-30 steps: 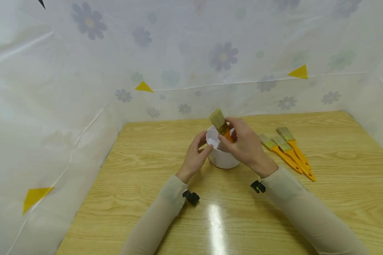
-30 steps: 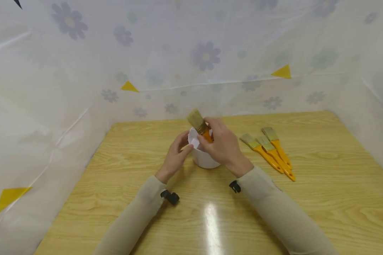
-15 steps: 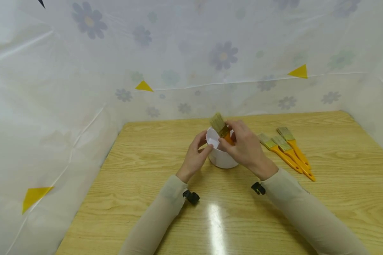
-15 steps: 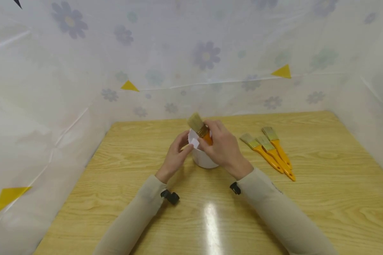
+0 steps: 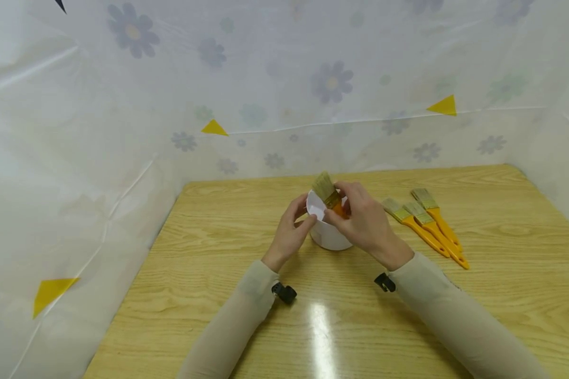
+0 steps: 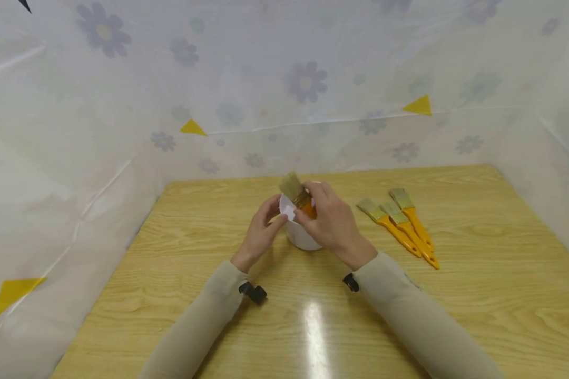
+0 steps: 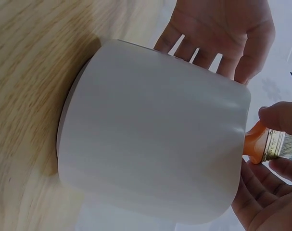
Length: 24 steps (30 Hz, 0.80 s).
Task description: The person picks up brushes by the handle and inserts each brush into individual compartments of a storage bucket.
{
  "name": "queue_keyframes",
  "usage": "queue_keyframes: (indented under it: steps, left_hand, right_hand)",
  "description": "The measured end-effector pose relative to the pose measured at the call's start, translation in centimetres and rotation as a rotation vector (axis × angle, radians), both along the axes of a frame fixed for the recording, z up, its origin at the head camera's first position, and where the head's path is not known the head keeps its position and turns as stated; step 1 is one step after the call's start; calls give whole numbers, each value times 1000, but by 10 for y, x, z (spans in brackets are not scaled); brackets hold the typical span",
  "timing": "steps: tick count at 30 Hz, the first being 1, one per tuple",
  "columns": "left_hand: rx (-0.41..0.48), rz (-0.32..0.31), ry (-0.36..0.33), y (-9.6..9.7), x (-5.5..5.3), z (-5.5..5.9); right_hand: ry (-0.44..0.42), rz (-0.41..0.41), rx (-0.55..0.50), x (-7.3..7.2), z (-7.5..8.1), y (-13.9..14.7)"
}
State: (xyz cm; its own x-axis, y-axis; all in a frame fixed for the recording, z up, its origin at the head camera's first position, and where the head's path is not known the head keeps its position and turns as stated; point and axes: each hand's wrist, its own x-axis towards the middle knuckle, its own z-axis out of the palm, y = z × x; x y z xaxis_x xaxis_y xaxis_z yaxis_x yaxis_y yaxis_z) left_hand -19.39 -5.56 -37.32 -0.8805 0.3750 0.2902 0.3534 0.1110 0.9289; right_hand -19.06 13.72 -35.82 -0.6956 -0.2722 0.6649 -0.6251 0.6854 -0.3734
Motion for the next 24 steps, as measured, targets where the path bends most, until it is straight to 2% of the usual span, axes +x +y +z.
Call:
queue_keyframes:
  steps: [16, 24]
  left_hand:
    - [-14, -9, -3, 0, 1, 3]
    - [-18, 8, -4, 0, 2, 2]
  right_hand:
    - [-15, 34, -4, 0, -5, -1]
    - [-3, 47, 2, 0, -6, 0]
